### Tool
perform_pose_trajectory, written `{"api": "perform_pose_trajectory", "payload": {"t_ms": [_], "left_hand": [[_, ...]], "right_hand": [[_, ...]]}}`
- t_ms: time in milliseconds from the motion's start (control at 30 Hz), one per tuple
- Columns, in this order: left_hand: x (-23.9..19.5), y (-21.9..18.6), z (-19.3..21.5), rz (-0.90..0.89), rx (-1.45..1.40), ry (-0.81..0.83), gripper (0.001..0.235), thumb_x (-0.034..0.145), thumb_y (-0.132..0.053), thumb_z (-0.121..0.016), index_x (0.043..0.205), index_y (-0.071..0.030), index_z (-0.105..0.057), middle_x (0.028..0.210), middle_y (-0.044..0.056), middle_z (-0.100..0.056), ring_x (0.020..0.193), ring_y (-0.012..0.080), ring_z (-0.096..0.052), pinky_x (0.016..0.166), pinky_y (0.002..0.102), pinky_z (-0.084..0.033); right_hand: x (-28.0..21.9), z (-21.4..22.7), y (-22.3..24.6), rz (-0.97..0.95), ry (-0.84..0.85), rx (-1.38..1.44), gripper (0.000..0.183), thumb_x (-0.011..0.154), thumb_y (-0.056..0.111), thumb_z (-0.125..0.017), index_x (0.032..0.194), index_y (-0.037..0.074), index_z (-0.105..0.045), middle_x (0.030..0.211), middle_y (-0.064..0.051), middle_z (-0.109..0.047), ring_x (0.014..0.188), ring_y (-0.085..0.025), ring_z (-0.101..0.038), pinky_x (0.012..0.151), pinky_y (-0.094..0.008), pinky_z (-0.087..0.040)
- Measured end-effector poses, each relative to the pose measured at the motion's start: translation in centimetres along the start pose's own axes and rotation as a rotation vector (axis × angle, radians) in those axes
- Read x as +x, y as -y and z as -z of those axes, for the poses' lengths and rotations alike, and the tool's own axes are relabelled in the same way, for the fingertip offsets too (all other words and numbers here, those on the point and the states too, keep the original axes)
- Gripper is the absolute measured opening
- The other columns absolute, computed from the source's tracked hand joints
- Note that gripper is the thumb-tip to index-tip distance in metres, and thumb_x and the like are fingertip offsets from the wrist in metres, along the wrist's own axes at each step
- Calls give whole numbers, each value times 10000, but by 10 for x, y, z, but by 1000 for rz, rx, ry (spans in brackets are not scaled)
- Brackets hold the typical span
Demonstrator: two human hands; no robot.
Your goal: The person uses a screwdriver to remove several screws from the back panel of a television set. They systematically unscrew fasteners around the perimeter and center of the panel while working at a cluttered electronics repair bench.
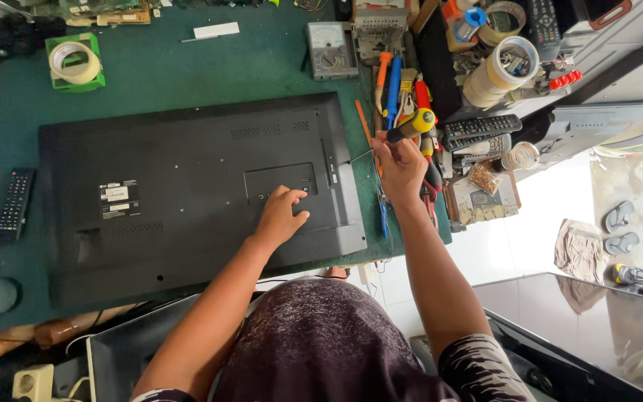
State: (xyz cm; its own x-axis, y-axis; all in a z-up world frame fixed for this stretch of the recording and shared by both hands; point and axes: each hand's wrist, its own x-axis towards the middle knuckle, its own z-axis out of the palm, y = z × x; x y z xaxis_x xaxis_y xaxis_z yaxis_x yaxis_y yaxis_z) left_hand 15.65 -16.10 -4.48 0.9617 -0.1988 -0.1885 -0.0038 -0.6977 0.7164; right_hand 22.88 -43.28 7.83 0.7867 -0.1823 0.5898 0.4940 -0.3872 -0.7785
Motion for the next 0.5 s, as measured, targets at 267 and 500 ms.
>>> {"api": "perform_pose_trajectory", "payload": {"t_ms": [267, 500], "left_hand": [[0, -2, 3, 2, -6, 3, 500, 845, -262, -845, 1322, -178, -723, 1113, 48, -628, 1187, 297, -667, 1075, 432, -540], [1, 0, 2, -15, -21, -13, 482, 841, -249, -849, 1299, -159, -730, 1080, 40, -636, 1183, 299, -674, 1071, 438, -547]], "right_hand": [[-3, 4, 0, 48, 20, -10, 79, 955, 26, -866, 1018, -15, -843, 868, -175, -759, 717, -267, -741, 591, -367, -593], [-11, 10, -2, 111, 0, -109, 116, 929, 96, -913, 930, 7, -838, 832, -149, -778, 657, -275, -686, 563, -377, -521]]}}
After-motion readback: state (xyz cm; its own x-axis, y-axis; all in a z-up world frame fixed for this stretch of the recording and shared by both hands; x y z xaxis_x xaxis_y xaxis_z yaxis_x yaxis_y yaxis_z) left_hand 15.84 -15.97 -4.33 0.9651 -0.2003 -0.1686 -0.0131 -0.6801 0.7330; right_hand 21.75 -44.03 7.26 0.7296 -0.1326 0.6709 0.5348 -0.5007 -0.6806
